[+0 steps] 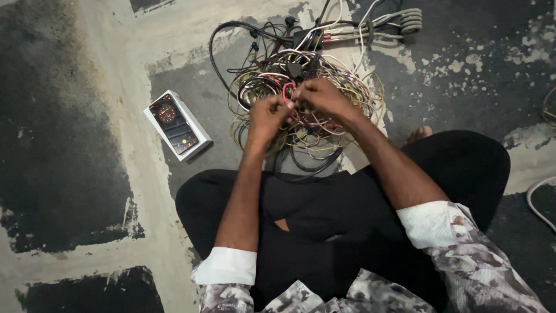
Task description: The person sits on the floor and untangles a large pile of mixed electrical wires and cables. They separate individual wires by hand, pulling them from the tangle and laying them aside on the floor.
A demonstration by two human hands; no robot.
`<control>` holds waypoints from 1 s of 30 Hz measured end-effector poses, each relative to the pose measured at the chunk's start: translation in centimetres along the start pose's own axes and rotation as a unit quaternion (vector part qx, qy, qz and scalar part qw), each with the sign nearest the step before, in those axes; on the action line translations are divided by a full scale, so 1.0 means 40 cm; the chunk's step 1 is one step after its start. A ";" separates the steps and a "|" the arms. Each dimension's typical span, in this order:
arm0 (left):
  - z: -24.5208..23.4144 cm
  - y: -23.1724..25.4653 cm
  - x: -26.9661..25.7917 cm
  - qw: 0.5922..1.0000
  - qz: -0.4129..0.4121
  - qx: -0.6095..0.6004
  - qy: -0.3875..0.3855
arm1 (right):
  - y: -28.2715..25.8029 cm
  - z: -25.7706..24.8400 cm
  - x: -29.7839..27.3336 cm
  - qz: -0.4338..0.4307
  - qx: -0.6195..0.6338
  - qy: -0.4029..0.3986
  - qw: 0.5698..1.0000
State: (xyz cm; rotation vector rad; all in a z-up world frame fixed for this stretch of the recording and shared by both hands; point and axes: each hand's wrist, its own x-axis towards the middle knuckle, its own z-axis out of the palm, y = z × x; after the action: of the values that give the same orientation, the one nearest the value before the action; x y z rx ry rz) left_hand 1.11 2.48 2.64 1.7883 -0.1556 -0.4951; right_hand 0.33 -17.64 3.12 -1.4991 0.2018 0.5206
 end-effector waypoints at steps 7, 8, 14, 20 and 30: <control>-0.004 0.021 0.006 0.979 0.032 -0.200 0.030 | -0.061 -0.005 -0.021 -0.056 -0.095 -0.078 0.991; -0.005 0.022 0.007 0.979 0.044 -0.197 0.031 | -0.066 -0.008 -0.023 -0.038 -0.092 -0.084 0.992; -0.004 0.037 0.007 0.980 0.055 -0.185 0.055 | -0.082 -0.011 -0.042 0.029 0.004 -0.054 0.998; -0.014 0.015 0.002 0.995 -0.002 0.036 0.094 | -0.087 -0.008 -0.032 0.043 0.125 -0.012 0.991; -0.004 0.017 -0.003 0.976 0.028 0.191 0.097 | -0.092 -0.012 -0.053 -0.030 0.319 -0.136 0.938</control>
State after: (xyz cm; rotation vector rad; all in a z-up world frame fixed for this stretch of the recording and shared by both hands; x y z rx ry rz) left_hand 1.18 2.46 3.36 2.1908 -0.1731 -0.2582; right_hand 0.20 -18.49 7.29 -0.7877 0.0927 0.5420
